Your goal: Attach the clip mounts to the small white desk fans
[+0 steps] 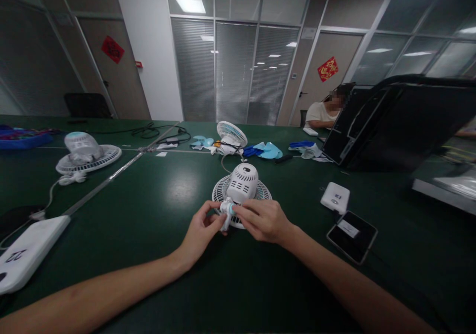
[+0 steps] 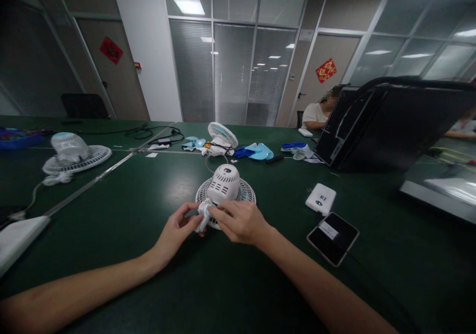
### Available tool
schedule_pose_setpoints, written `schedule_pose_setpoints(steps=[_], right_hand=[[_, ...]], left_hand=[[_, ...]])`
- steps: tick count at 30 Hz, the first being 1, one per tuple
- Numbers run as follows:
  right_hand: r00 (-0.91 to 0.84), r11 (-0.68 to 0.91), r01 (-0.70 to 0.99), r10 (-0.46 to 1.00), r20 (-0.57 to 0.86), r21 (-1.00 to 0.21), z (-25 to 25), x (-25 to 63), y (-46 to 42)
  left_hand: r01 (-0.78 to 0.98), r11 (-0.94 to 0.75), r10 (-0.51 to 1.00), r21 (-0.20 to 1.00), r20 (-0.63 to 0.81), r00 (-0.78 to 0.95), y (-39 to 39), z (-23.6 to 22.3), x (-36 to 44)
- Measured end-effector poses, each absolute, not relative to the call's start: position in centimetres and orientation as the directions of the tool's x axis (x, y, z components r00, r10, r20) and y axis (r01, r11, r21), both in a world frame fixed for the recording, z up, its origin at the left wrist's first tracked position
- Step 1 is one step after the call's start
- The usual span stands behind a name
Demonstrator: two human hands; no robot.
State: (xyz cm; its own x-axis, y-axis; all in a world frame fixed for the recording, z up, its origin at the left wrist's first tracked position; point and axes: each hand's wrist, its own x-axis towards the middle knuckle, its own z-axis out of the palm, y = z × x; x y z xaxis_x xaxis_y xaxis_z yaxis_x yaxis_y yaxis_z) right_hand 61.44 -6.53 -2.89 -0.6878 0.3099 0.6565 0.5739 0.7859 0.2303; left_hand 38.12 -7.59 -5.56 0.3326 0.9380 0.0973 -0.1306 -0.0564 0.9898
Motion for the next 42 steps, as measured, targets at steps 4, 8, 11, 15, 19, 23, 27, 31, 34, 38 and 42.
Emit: schedule_pose_setpoints(steps=[4, 8, 11, 15, 19, 23, 27, 31, 34, 38, 42], right_hand=[[-0.691, 0.783, 0.571, 0.296, 0.66, 0.247, -3.16, 61.62, -6.27], [-0.632, 0.774, 0.616, 0.374, 0.679, 0.147, -3.32, 60.97, -6.22], [-0.634, 0.773, 0.619, 0.387, 0.67, 0.138, -3.34, 61.01, -6.33], [-0.705, 0.798, 0.558, 0.312, 0.636, 0.228, -3.52, 61.71, -6.22], [-0.672, 0.787, 0.578, 0.309, 0.673, 0.216, -3.7, 61.64, -5.98], [-0.627, 0.766, 0.622, 0.367, 0.688, 0.159, -3.55, 61.11, -6.12], [-0.672, 0.775, 0.595, 0.334, 0.661, 0.212, -3.39, 61.39, -6.31], [-0.712, 0.784, 0.555, 0.274, 0.646, 0.279, -3.31, 61.74, -6.18], [-0.664, 0.768, 0.591, 0.29, 0.689, 0.247, -3.18, 61.49, -6.09], [-0.645, 0.763, 0.619, 0.357, 0.676, 0.187, -3.08, 60.98, -6.29], [-0.644, 0.793, 0.593, 0.362, 0.674, 0.14, -3.26, 60.98, -6.59]], left_hand=[[-0.117, -0.063, 0.937, 0.991, 0.099, 0.334, -7.58, -5.61, 38.02], [-0.119, -0.067, 0.938, 0.991, 0.103, 0.331, -7.5, -5.8, 38.03], [-0.119, -0.063, 0.938, 0.991, 0.099, 0.332, -7.58, -5.64, 38.07], [-0.129, -0.057, 0.935, 0.99, 0.098, 0.342, -7.69, -5.46, 38.06], [-0.138, -0.056, 0.941, 0.989, 0.099, 0.325, -7.58, -5.6, 38.06], [-0.128, -0.056, 0.941, 0.99, 0.095, 0.325, -7.52, -5.71, 38.15], [-0.134, -0.058, 0.942, 0.989, 0.099, 0.322, -7.6, -5.61, 38.22], [-0.132, -0.058, 0.939, 0.99, 0.099, 0.33, -7.59, -5.55, 38.11], [-0.119, -0.065, 0.939, 0.991, 0.101, 0.329, -7.5, -5.8, 38.01], [-0.121, -0.085, 0.937, 0.989, 0.12, 0.328, -7.7, -5.88, 38.08], [-0.086, -0.217, 0.914, 0.972, 0.233, 0.332, -8.16, -4.98, 38.2]])
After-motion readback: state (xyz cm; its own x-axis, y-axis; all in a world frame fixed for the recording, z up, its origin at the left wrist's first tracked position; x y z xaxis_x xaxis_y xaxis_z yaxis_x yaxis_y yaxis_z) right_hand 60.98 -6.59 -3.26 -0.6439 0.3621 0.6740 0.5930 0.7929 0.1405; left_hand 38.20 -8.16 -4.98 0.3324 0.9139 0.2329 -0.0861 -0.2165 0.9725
